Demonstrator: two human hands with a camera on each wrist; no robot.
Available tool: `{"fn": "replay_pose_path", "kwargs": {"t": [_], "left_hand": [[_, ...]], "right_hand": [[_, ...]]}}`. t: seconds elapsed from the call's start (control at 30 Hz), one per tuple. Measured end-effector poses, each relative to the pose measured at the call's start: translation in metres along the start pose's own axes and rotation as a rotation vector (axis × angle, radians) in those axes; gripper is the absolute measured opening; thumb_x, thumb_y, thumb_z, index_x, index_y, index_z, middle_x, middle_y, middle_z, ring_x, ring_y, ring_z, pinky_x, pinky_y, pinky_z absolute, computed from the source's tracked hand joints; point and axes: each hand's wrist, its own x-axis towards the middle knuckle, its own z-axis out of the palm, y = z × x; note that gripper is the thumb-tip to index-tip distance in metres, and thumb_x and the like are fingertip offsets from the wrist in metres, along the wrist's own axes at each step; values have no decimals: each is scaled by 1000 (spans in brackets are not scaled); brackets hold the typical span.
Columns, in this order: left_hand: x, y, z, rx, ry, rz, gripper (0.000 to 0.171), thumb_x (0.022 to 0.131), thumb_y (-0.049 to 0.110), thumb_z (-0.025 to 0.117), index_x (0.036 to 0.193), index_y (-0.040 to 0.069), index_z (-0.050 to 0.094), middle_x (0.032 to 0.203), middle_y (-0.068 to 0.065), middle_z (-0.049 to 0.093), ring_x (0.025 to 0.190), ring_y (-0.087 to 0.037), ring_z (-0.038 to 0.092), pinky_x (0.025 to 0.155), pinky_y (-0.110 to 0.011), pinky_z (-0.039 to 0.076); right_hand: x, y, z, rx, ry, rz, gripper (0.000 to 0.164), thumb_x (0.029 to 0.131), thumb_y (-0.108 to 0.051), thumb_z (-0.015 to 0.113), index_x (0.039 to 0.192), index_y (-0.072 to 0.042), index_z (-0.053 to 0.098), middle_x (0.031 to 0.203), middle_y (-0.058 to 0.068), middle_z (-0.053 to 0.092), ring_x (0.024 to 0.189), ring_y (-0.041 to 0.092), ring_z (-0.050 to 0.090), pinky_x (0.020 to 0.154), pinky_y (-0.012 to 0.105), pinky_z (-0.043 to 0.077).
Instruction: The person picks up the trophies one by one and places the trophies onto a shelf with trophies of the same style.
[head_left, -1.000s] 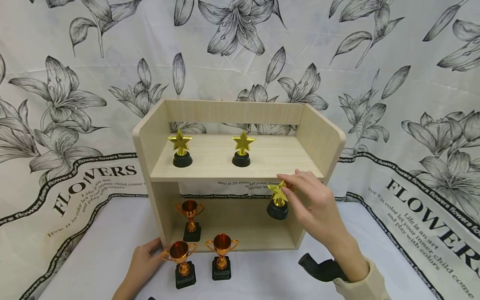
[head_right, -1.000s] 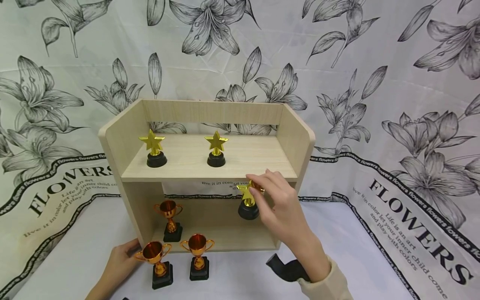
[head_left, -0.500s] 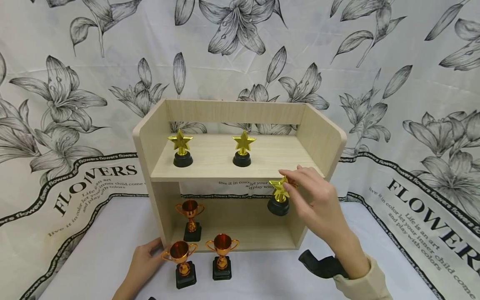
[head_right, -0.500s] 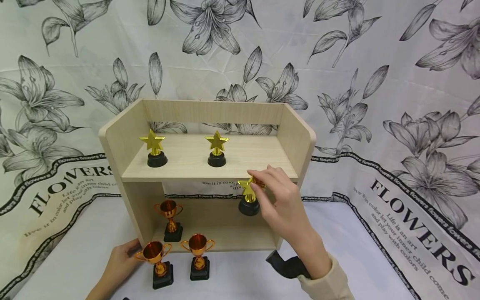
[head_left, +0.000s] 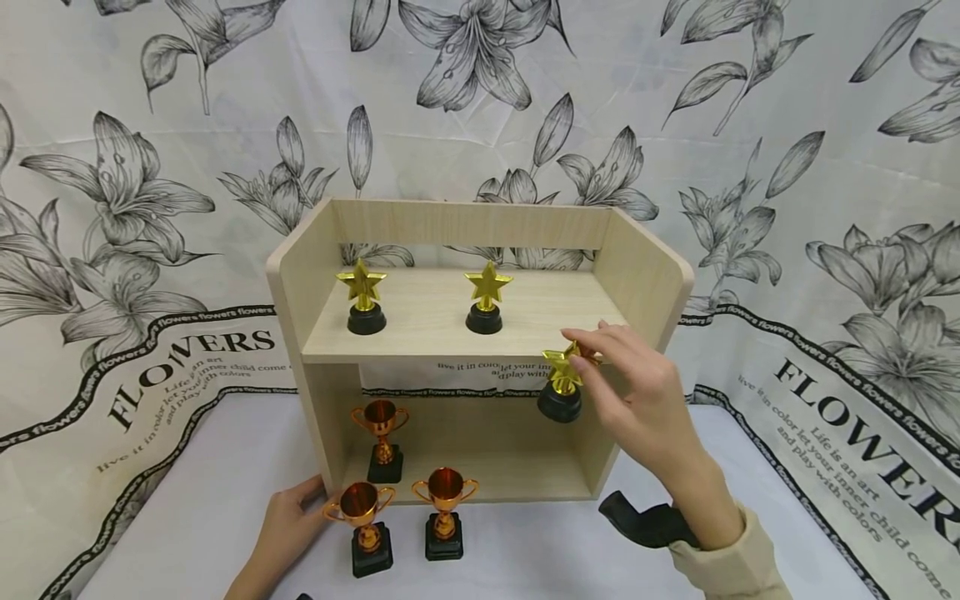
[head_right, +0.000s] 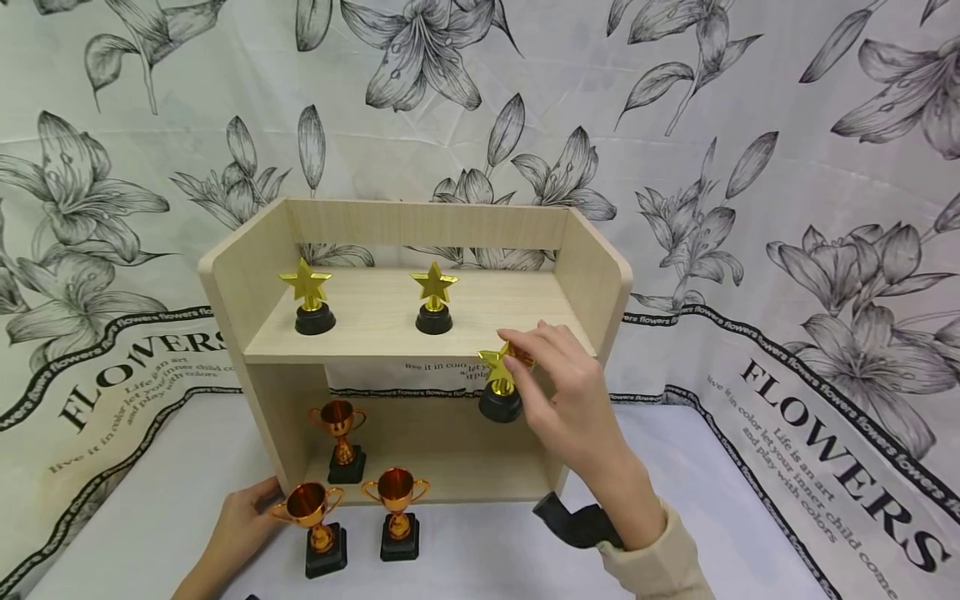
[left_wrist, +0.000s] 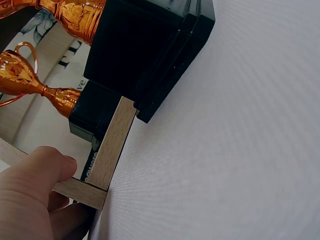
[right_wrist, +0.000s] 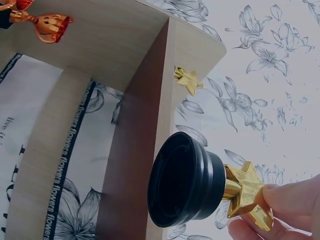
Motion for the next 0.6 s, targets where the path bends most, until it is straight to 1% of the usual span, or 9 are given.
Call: {"fn": "replay_pose_path", "kwargs": {"t": [0.13,0.33,0.47,0.6], "left_hand": [[0,1,-1,-7,-14,-12,42,76,20,78,108,-4,67,104,-17,69,99,-35,65,84,-50,51],[1,2,-1,-12,-25,-9,42,76,21,78,109,-4,67,105,-18,68,100,-35,64,84,-50,51],[1,2,-1,-5,-19,-11,42,76,21,78,108,-3,67,104,-17,69,99,-35,65,83,-50,51],[0,1,-1,-1,-7,3,41,75,20,78,107,-3,68,103,-17,69,98,-35,65,83,-50,52]], "right_hand": [[3,0,-1,2,15,-4,37,73,13,70,108,-1,68,87,2,65,82,12,57,104,35,39],[6,-1,-3,1,23,-8,37,72,14,70,107,0,68,86,2,64,81,13,56,104,34,39],[9,-3,-4,2,24,-17,37,72,14,69,107,0,68,85,3,64,81,13,56,104,35,39],[12,-3,-5,1,23,-26,37,73,13,69,107,0,68,84,3,64,81,14,55,104,35,39]]}}
